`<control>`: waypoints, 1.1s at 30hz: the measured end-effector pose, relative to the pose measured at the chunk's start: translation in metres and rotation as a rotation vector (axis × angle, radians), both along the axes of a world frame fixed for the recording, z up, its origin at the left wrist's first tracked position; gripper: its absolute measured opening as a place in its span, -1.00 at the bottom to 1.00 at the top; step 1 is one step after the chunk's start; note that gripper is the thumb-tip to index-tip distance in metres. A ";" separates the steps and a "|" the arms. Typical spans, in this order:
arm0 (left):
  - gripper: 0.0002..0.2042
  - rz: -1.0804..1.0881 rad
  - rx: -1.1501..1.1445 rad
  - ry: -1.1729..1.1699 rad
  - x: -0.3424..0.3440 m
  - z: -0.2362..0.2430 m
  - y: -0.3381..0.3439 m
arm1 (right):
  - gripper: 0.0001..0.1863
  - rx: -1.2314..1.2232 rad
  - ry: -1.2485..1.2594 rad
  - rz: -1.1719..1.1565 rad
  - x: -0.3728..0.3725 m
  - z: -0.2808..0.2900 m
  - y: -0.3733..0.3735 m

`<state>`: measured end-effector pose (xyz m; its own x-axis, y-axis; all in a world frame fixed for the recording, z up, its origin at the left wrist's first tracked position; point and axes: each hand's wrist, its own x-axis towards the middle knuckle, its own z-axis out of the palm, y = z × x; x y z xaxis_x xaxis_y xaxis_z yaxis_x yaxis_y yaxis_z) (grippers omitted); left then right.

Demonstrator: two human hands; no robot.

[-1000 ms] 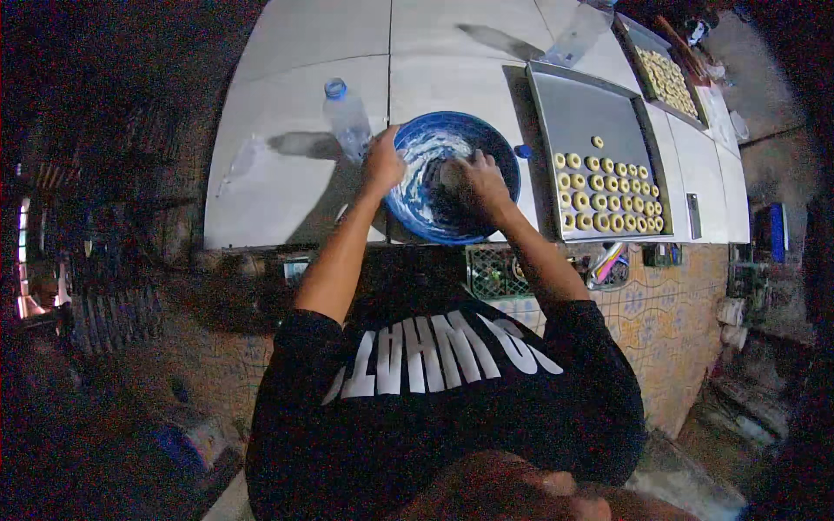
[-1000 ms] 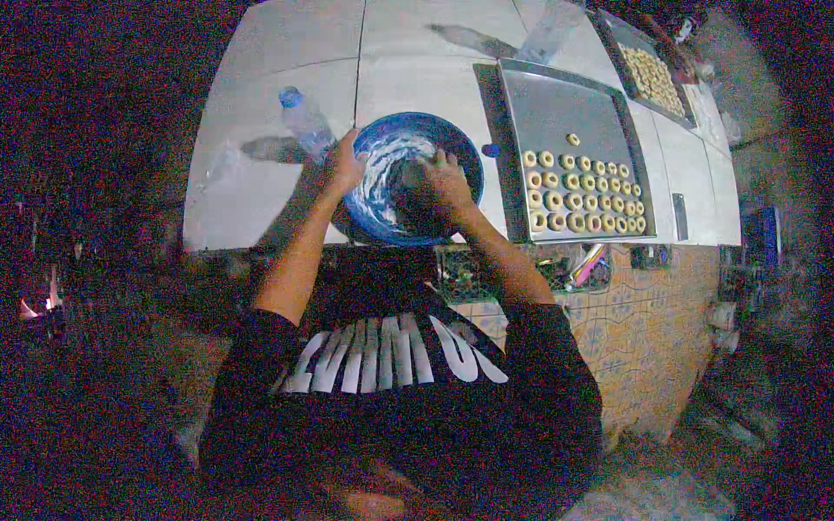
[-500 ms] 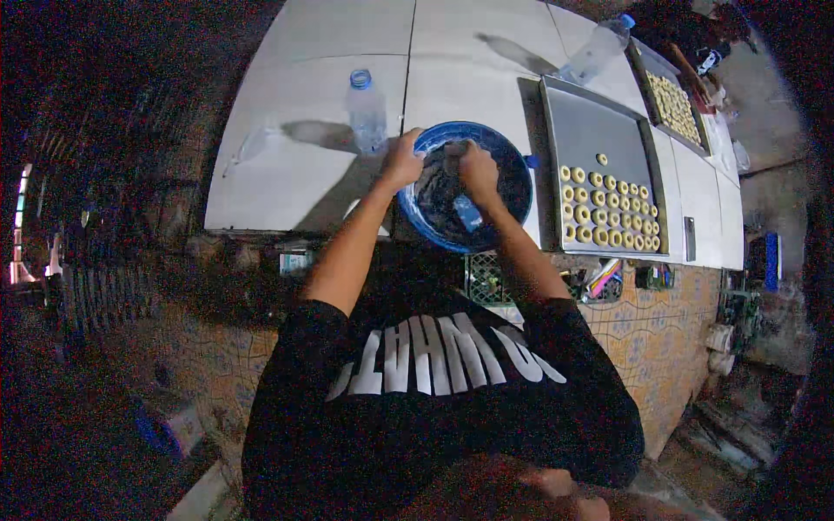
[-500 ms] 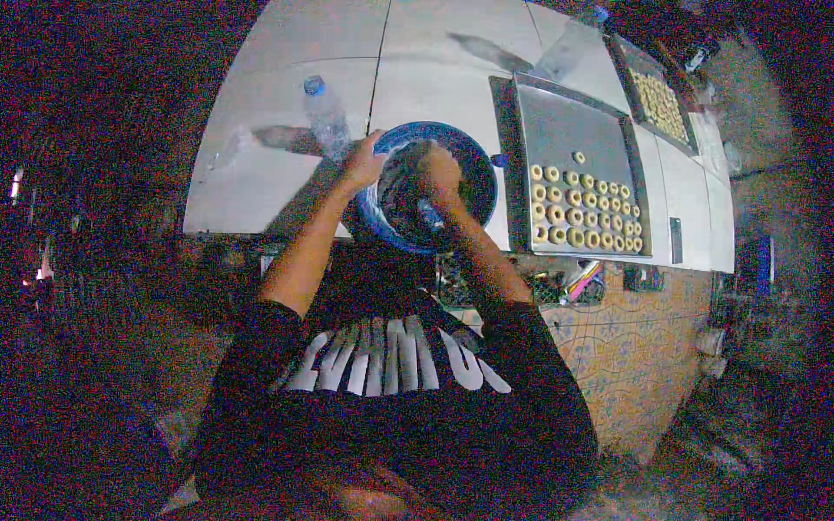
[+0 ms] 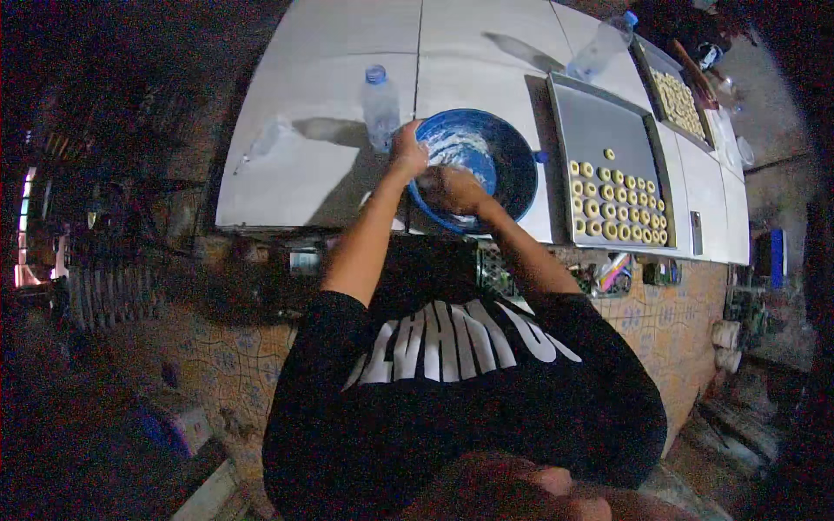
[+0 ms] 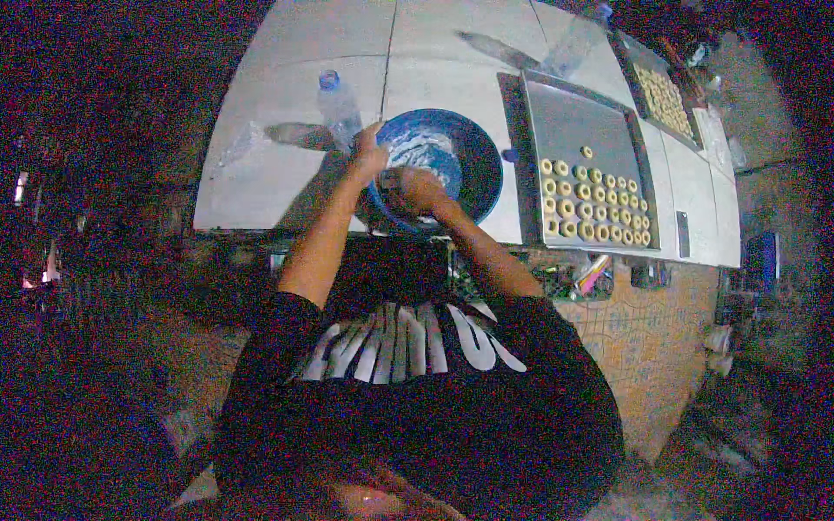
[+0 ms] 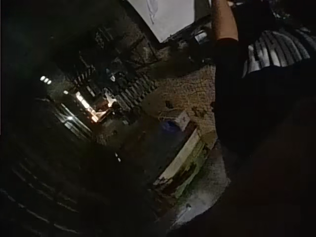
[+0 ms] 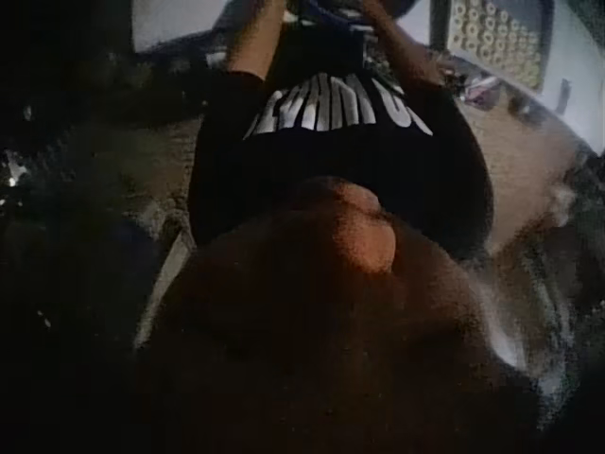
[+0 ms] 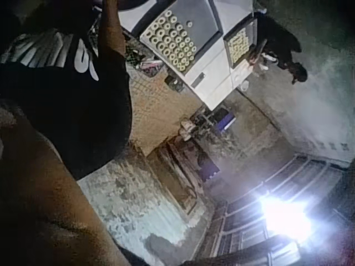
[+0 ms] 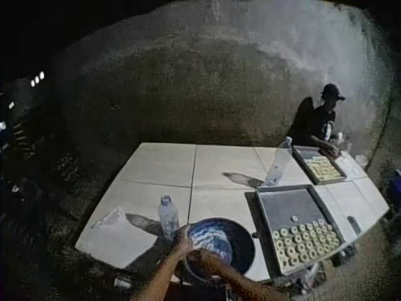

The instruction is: The person kneads and shapes dough by hand in a bowl, then places a shaped piece of dough onto a baking tray.

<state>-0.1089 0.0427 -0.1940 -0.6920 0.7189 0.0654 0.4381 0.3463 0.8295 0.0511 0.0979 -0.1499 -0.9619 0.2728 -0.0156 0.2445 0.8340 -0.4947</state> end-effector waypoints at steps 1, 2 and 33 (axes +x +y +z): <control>-0.55 0.046 -0.008 -0.187 -0.001 0.006 0.001 | -0.63 -0.201 -0.010 0.027 0.004 0.003 0.006; -0.55 0.029 0.335 0.371 -0.007 -0.025 -0.002 | -0.52 -0.278 0.164 0.049 0.012 -0.022 0.016; -0.41 -0.120 -0.030 0.049 0.000 0.009 -0.003 | -0.65 0.422 0.145 -0.365 -0.044 -0.044 0.048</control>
